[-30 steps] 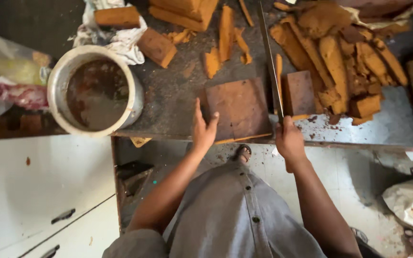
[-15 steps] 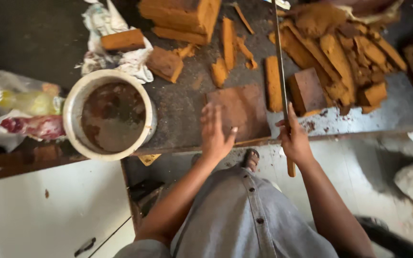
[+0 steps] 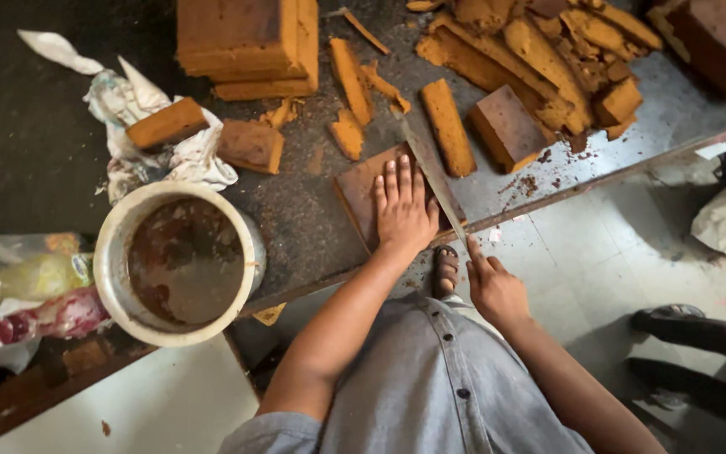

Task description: The person cuts several large rectangular brown blocks on a counter using a long metal blade, dividing them into smaller square portions and scraping away excess material.

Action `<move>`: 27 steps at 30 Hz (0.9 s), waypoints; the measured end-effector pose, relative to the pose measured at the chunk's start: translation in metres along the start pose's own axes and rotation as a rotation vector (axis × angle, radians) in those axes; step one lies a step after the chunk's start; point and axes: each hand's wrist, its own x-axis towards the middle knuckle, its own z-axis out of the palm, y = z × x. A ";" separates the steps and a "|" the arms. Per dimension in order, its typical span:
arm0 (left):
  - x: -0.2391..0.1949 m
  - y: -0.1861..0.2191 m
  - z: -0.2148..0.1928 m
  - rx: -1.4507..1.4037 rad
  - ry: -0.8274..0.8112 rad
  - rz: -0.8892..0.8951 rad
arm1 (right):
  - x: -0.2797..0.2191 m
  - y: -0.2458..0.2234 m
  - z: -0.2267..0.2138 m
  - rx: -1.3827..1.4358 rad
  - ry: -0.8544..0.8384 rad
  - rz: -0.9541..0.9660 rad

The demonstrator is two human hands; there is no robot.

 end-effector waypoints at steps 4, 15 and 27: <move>-0.002 0.002 -0.001 0.002 0.049 0.010 | 0.003 0.002 -0.003 -0.017 -0.001 0.009; -0.003 0.000 0.006 -0.010 0.035 0.004 | 0.007 0.040 0.019 0.177 -0.061 -0.011; 0.004 0.002 -0.005 -0.013 0.087 0.006 | 0.003 0.068 0.031 0.422 -0.162 0.029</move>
